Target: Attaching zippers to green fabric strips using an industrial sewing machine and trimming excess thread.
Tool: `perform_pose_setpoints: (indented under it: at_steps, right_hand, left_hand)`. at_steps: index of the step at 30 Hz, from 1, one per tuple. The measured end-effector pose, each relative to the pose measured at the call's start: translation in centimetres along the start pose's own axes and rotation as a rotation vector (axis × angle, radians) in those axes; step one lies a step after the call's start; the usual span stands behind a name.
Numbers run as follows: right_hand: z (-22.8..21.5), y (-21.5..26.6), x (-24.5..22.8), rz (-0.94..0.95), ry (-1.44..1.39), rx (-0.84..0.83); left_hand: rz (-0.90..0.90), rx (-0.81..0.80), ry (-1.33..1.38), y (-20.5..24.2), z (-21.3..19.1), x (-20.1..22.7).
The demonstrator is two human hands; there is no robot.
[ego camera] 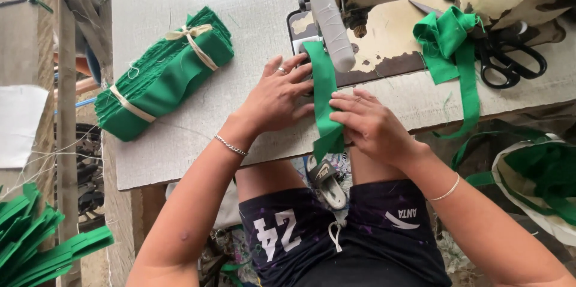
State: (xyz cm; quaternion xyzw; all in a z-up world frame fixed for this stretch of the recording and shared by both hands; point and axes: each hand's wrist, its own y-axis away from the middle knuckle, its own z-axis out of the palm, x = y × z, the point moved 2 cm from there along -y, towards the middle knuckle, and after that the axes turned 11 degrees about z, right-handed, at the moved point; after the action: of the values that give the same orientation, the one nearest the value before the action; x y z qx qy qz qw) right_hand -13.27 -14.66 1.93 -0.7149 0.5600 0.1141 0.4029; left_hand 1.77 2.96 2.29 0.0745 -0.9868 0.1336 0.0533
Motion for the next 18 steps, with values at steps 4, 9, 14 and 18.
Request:
perform_pose_setpoints:
  at_steps: [4,9,14,18]
  right_hand:
    - [0.6,0.4,0.2,-0.125,0.19,-0.022]
    - [0.6,0.3,0.1,-0.129,0.228,-0.034]
    - [0.9,0.6,0.5,-0.117,0.255,-0.069]
    - [0.7,0.6,1.0,-0.117,0.277,-0.109]
  left_hand:
    - [0.009,0.026,-0.014,0.5,1.2,-0.6]
    - [0.006,0.017,-0.02,0.4,1.1,-0.7]
    - [0.018,0.022,-0.055,0.4,1.4,-0.7]
    - [0.006,0.0,-0.033,0.1,0.4,-0.6]
